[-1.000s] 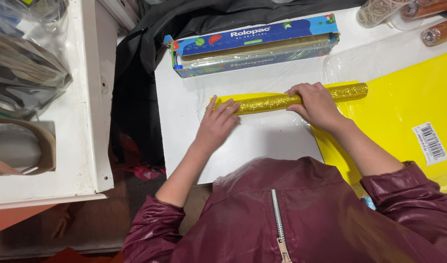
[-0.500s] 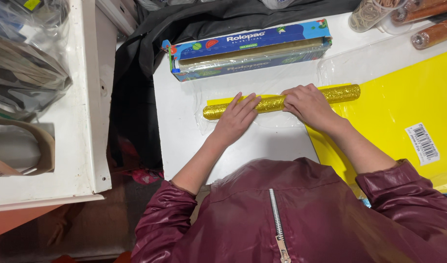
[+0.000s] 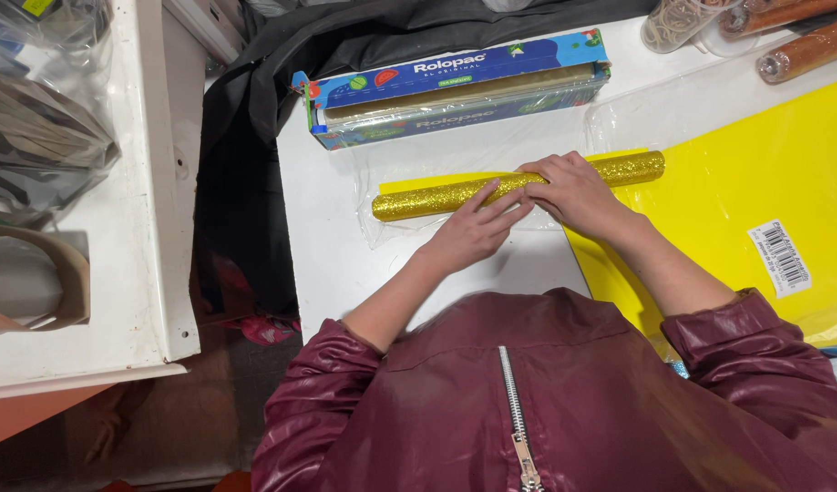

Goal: The person rolls a sheet of yellow material into a cylinder and then wraps it in plastic film from a dispenser, smoothing the film over the surface with their hands.

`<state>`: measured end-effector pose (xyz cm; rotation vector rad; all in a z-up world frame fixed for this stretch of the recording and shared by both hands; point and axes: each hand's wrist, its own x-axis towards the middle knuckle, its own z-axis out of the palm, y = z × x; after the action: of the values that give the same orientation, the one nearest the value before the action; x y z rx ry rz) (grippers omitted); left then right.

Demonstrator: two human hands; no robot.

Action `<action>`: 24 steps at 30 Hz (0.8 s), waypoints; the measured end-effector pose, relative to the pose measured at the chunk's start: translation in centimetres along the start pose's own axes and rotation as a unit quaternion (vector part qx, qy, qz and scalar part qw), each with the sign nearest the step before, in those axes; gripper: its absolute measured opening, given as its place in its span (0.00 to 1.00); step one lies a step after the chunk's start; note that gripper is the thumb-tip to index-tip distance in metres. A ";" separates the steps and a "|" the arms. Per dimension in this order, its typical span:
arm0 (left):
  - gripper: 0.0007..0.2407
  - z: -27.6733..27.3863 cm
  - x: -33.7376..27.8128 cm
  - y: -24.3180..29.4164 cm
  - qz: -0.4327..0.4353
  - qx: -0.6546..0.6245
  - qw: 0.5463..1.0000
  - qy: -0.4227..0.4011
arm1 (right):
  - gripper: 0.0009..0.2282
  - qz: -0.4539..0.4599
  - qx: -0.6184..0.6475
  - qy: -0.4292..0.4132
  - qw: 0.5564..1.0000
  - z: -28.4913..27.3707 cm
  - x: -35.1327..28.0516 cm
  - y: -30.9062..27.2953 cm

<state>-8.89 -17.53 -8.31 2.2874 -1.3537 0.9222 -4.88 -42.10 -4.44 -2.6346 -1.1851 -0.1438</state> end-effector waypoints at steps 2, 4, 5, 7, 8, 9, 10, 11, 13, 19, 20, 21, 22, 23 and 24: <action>0.03 0.9 -0.2 0.1 -0.002 0.010 1.000 0.007 | 0.05 -0.006 0.006 -0.003 1.000 -0.7 0.1 0.0; 0.04 1.4 -0.4 0.3 -0.003 0.019 1.000 0.014 | 0.05 -0.011 0.011 -0.006 1.000 -2.0 0.4 -0.2; 0.05 1.4 -0.7 0.4 -0.022 0.026 0.999 0.006 | 0.07 0.002 0.040 -0.058 0.998 -2.8 0.7 -0.5; 0.05 1.9 -1.2 0.3 -0.041 0.033 0.999 -0.002 | 0.14 0.015 0.068 -0.109 0.992 -4.2 1.3 -0.9; 0.05 2.4 -1.5 -0.1 -0.089 0.016 0.996 -0.022 | 0.18 0.007 0.044 -0.147 0.988 -4.8 1.6 -1.0; 0.06 2.9 -1.9 -0.2 -0.139 -0.003 0.989 -0.042 | 0.23 -0.001 0.020 -0.187 0.982 -5.3 1.8 -1.3; 0.06 2.9 -1.7 0.0 -0.141 -0.002 0.989 -0.041 | 0.23 -0.003 0.020 -0.189 0.982 -5.1 1.7 -1.3; 0.06 2.9 -1.5 0.0 -0.187 -0.031 0.981 -0.032 | 0.20 -0.003 0.006 -0.187 0.982 -5.0 1.6 -1.3; 0.06 2.6 -1.0 0.0 -0.233 -0.060 0.970 -0.021 | 0.17 -0.005 -0.009 -0.185 0.983 -4.6 1.5 -1.2; 0.15 1.0 0.5 0.5 -0.245 -0.082 0.963 -0.071 | 0.10 0.064 0.097 -0.155 0.981 -4.9 2.0 -1.1; 0.19 1.3 0.5 0.5 -0.235 -0.057 0.965 -0.096 | 0.10 0.072 0.121 -0.159 0.977 -5.3 2.0 -1.1; 0.24 1.6 0.6 0.5 -0.226 -0.032 0.966 -0.120 | 0.11 0.081 0.144 -0.163 0.973 -5.6 2.1 -1.1; 0.24 2.0 0.6 0.6 -0.225 -0.033 0.966 -0.120 | 0.11 0.081 0.144 -0.163 0.973 -5.7 2.0 -1.2; 0.17 2.5 0.6 0.6 -0.246 -0.049 0.963 -0.103 | 0.10 0.091 0.159 -0.160 0.970 -5.7 1.9 -1.3; 0.09 3.0 0.7 0.7 -0.266 -0.065 0.958 -0.087 | 0.10 0.100 0.173 -0.156 0.967 -5.8 1.9 -1.3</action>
<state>-8.14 -20.03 -10.12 2.4792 -0.7511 0.4514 -4.54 -41.44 1.73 -2.4940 -0.9170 0.4873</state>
